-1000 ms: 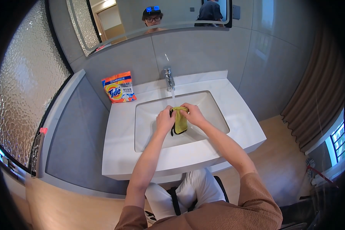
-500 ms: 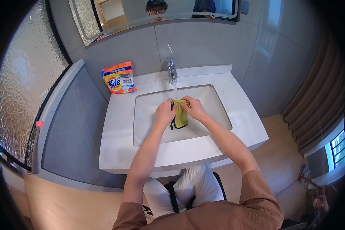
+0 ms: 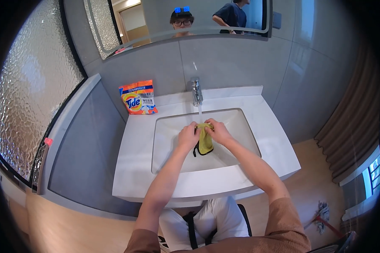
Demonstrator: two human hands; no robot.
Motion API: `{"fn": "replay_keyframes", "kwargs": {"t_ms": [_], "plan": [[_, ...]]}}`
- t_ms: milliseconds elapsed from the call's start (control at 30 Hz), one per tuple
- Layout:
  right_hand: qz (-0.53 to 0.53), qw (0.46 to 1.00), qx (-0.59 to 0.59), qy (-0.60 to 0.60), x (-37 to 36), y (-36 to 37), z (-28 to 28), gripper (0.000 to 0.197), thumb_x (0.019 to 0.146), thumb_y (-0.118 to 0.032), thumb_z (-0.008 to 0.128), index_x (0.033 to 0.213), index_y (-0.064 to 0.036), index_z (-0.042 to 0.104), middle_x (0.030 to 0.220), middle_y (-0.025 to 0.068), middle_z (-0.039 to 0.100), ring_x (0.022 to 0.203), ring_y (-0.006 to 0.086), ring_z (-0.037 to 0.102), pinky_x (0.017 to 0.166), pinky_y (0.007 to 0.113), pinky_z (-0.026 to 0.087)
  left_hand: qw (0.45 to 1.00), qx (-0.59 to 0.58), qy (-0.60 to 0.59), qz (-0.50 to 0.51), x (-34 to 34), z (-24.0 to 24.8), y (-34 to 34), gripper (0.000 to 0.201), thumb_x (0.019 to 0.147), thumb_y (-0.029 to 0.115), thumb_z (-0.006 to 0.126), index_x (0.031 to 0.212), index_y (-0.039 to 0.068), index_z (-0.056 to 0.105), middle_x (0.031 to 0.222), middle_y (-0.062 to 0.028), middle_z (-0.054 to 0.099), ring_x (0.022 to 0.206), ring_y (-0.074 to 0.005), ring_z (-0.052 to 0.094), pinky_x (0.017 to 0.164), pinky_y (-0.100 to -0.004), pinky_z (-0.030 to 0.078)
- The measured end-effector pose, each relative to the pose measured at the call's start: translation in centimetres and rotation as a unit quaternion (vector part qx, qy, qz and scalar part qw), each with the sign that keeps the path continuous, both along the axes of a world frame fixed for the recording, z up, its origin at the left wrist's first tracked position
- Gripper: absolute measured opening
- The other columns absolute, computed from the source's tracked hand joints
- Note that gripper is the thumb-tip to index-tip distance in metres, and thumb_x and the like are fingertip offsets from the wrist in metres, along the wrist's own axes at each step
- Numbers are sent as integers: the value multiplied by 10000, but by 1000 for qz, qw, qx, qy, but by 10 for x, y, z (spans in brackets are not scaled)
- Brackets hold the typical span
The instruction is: The person carries a cloth from a desk to a bathroom sink, turns on the faucet, washes and rinses the cloth by hand, wrings it out, and spreads it out in the basin.
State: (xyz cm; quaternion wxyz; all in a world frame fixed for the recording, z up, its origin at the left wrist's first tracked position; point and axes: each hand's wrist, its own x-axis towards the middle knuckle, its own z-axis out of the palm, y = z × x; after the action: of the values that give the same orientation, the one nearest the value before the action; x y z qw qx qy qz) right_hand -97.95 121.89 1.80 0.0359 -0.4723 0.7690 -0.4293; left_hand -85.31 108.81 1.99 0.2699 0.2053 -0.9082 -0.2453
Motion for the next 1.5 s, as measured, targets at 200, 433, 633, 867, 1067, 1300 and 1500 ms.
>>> {"fn": "replay_keyframes", "kwargs": {"t_ms": [200, 433, 633, 867, 1067, 1300, 1500], "plan": [[26, 1000, -15, 9, -3, -3, -10, 282, 920, -215, 645, 1145, -48, 611, 923, 224, 705, 895, 417, 670, 808, 471, 539, 1000, -6, -20, -2, -3, 0, -5, 228, 895, 267, 636, 1036, 88, 642, 861, -190, 699, 855, -410, 666, 757, -502, 527], [23, 1000, -14, 7, 4, -2, -7, 274, 906, -188, 642, 1131, -35, 614, 925, 227, 702, 894, 421, 669, 806, 469, 539, 1000, -5, -31, 3, 1, 0, -3, 222, 899, 247, 627, 1053, 87, 629, 873, -193, 701, 866, -417, 663, 770, -502, 525], [37, 999, -7, 2, 6, -2, -6, 284, 901, -175, 639, 1144, -33, 605, 946, 226, 700, 916, 420, 666, 826, 472, 533, 999, -5, -32, -2, 1, -2, -6, 209, 907, 235, 613, 1059, 91, 621, 876, -193, 698, 877, -417, 659, 767, -514, 516], [41, 999, -12, 11, 6, -2, -8, 278, 893, -158, 640, 1137, -30, 599, 955, 225, 696, 924, 427, 654, 828, 484, 523, 999, -4, -35, 0, 1, -3, -5, 213, 907, 233, 608, 1067, 92, 615, 878, -195, 698, 871, -425, 655, 770, -521, 511], [31, 999, -17, 10, 11, -2, -7, 294, 884, -142, 648, 1150, -28, 597, 961, 228, 695, 935, 429, 654, 840, 486, 523, 999, 4, -43, -3, 5, 3, -2, 215, 910, 231, 605, 1073, 91, 614, 871, -197, 697, 864, -419, 658, 762, -516, 509], [-3, 998, -56, -17, 3, -2, -16, 270, 867, -124, 672, 1116, -25, 639, 959, 228, 701, 914, 423, 664, 825, 469, 538, 999, 8, -43, -16, 6, 7, 3, 209, 930, 215, 584, 1085, 75, 581, 896, -216, 699, 884, -435, 655, 761, -540, 508], [-14, 998, -46, -33, 8, -4, -8, 201, 867, -122, 679, 1048, -34, 673, 924, 229, 698, 882, 414, 665, 781, 447, 542, 1000, 9, -15, -7, 8, 3, 2, 194, 937, 207, 592, 1075, 71, 590, 855, -217, 687, 838, -431, 649, 723, -517, 502]]}}
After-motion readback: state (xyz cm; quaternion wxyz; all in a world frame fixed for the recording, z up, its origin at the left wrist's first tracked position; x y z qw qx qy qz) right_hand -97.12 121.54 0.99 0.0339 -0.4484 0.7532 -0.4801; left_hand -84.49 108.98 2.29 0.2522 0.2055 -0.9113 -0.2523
